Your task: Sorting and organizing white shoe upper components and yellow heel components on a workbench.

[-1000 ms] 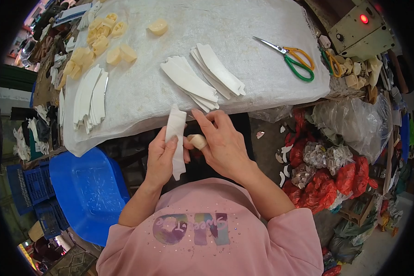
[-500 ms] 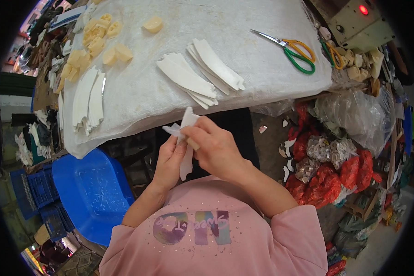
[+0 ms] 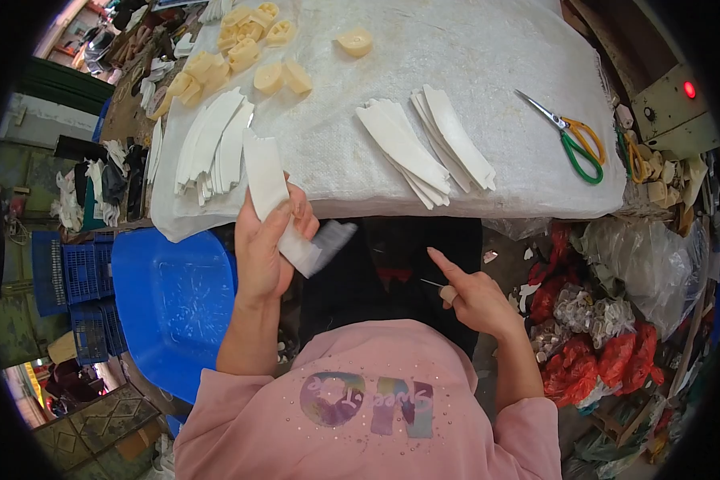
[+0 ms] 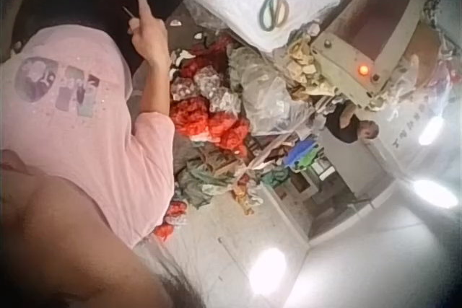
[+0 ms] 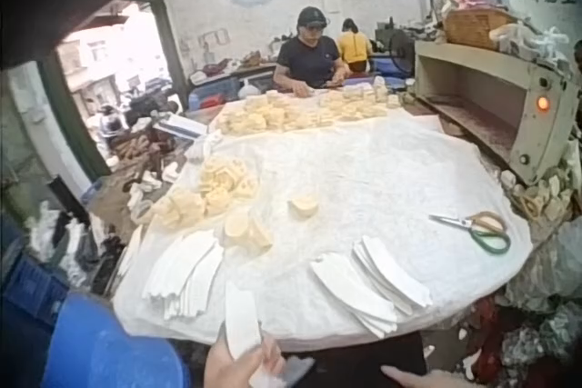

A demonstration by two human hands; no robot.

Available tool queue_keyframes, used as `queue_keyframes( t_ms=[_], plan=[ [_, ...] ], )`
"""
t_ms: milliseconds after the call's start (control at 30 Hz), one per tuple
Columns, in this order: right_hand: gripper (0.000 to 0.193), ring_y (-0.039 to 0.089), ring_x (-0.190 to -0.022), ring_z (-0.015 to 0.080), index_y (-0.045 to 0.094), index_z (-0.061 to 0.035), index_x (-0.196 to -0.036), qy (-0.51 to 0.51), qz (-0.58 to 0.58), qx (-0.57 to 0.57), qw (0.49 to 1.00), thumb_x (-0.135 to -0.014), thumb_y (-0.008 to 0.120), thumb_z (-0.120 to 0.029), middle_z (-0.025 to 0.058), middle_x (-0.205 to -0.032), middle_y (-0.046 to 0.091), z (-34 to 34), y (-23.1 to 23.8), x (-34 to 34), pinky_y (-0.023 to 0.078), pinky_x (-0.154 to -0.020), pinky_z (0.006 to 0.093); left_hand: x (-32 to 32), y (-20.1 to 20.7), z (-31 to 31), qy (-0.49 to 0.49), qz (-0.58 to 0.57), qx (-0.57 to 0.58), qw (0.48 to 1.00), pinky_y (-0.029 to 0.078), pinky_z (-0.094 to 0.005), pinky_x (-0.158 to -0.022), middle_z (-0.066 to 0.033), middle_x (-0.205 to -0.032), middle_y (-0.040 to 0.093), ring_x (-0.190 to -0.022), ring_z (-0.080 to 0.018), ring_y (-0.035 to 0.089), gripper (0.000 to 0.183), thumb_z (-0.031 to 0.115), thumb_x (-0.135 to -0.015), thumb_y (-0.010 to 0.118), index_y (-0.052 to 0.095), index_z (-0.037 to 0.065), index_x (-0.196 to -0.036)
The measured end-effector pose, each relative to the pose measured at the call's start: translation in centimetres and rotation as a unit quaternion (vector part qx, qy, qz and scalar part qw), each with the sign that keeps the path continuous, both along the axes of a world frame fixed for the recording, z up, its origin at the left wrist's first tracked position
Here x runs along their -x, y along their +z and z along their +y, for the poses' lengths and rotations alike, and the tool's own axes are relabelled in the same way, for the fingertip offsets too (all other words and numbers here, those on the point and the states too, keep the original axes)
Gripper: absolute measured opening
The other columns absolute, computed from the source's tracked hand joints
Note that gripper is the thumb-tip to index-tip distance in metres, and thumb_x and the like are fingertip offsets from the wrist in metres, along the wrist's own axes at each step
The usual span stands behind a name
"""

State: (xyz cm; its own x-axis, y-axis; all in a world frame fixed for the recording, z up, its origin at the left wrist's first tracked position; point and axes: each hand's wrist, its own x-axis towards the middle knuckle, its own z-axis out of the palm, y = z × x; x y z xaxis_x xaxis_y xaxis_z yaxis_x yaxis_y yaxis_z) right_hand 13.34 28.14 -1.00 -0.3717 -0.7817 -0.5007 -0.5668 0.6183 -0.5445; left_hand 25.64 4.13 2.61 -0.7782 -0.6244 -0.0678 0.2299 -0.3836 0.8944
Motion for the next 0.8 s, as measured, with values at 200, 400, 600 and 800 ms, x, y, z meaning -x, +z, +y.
queue_keyframes(
  t_ms=[200, 400, 600, 800],
  plan=[
    [0.043, 0.046, -0.068, 0.0057, 0.047, -0.0052, -0.124, -0.232, -0.197, 0.445, 0.842, -0.085, 0.061, -0.019, 0.0091, -0.107, 0.059, -1.5, -0.1, -1.7, 0.039, -0.061, 0.0202, -0.2, -0.3, 2.1, -0.089, 0.033, 0.54, 0.837, 0.044, -0.0303, -0.065, -0.0105, -0.085, 0.059, -0.073, -0.0222, 0.055, 0.018, -0.005, -0.073, 0.056, 0.056, 0.001, -0.091],
    [0.038, 0.057, -0.082, 0.0097, 0.053, 0.0009, -0.117, -0.153, -0.4, 0.327, 0.842, -0.083, 0.063, -0.013, 0.0083, -0.097, 0.061, -3.3, 2.5, -0.6, 0.046, -0.07, 0.0224, 0.4, -1.3, 3.9, -0.046, 0.059, 0.712, 0.698, 0.046, -0.037, -0.065, -0.0085, -0.085, 0.06, -0.077, -0.0278, 0.057, 0.024, 0.0, -0.061, 0.062, 0.06, 0.001, -0.084],
    [0.033, 0.056, -0.075, 0.0077, 0.055, 0.0016, -0.111, -0.171, -0.373, 0.269, 0.871, -0.08, 0.062, -0.008, 0.0035, -0.084, 0.061, -1.9, 2.7, -0.6, 0.045, -0.067, 0.0218, -1.6, -4.4, 2.1, -0.065, -0.061, 0.678, 0.73, 0.05, -0.0343, -0.064, -0.0092, -0.084, 0.06, -0.074, -0.0261, 0.06, 0.02, 0.001, -0.065, 0.061, 0.061, 0.003, -0.085],
    [0.033, 0.06, -0.081, 0.0103, 0.055, 0.0022, -0.112, -0.219, -0.36, 0.294, 0.858, -0.081, 0.061, -0.007, 0.0083, -0.091, 0.064, 0.2, 1.5, 0.1, 0.047, -0.071, 0.0233, -6.8, -9.4, -3.1, -0.064, -0.381, 0.516, 0.765, 0.048, -0.0363, -0.068, -0.0146, -0.085, 0.061, -0.079, -0.0279, 0.063, 0.038, -0.002, -0.073, 0.06, 0.054, 0.006, -0.109]
  ],
)
